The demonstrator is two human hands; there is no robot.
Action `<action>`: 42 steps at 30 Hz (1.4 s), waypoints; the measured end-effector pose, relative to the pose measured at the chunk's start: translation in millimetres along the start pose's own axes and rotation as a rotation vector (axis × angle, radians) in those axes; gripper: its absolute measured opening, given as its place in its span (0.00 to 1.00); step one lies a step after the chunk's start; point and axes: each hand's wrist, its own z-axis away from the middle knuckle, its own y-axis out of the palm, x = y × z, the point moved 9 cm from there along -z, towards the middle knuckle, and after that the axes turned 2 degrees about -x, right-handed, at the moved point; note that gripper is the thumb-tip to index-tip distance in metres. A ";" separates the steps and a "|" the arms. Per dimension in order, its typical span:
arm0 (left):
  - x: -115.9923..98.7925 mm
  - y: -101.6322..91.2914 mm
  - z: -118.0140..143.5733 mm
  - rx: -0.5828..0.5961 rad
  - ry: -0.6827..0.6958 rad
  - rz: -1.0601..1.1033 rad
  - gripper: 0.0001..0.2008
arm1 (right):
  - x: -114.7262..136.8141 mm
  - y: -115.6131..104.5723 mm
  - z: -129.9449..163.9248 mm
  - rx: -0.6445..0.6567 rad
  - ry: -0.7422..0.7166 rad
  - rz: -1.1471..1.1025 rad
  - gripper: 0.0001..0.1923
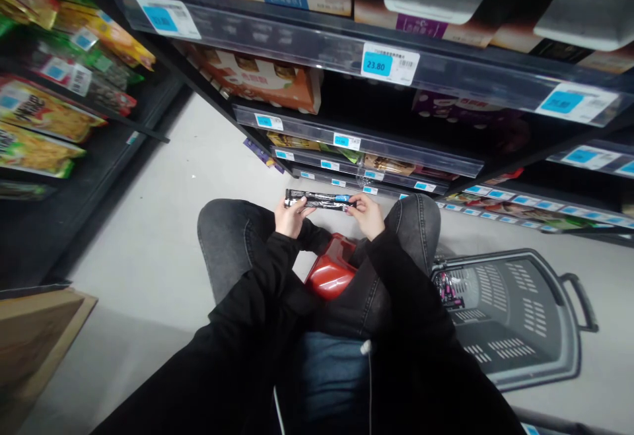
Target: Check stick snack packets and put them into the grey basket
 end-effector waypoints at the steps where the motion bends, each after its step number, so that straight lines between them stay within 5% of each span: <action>1: 0.7 0.1 0.3 -0.003 -0.001 -0.002 0.16 | -1.1 0.9 -0.5 0.010 0.006 -0.014 0.11; 15: 12.1 -3.5 -2.0 -0.016 -0.112 -0.015 0.13 | 4.6 8.8 0.5 0.105 0.033 -0.088 0.14; 25: 18.4 -3.6 0.3 -0.038 -0.136 -0.006 0.12 | 3.5 1.6 0.3 0.010 0.059 0.031 0.14; 33: 23.0 18.5 12.4 0.254 -0.280 -0.265 0.23 | -7.5 -23.2 -7.2 -0.181 0.081 -0.176 0.25; 39: 35.7 28.6 20.3 0.591 -0.155 -0.965 0.15 | -12.3 -12.9 -6.2 -0.075 0.138 -0.135 0.23; 42: 36.8 44.8 31.9 0.672 -0.027 -1.032 0.12 | -11.2 0.9 -3.9 0.009 0.112 -0.026 0.19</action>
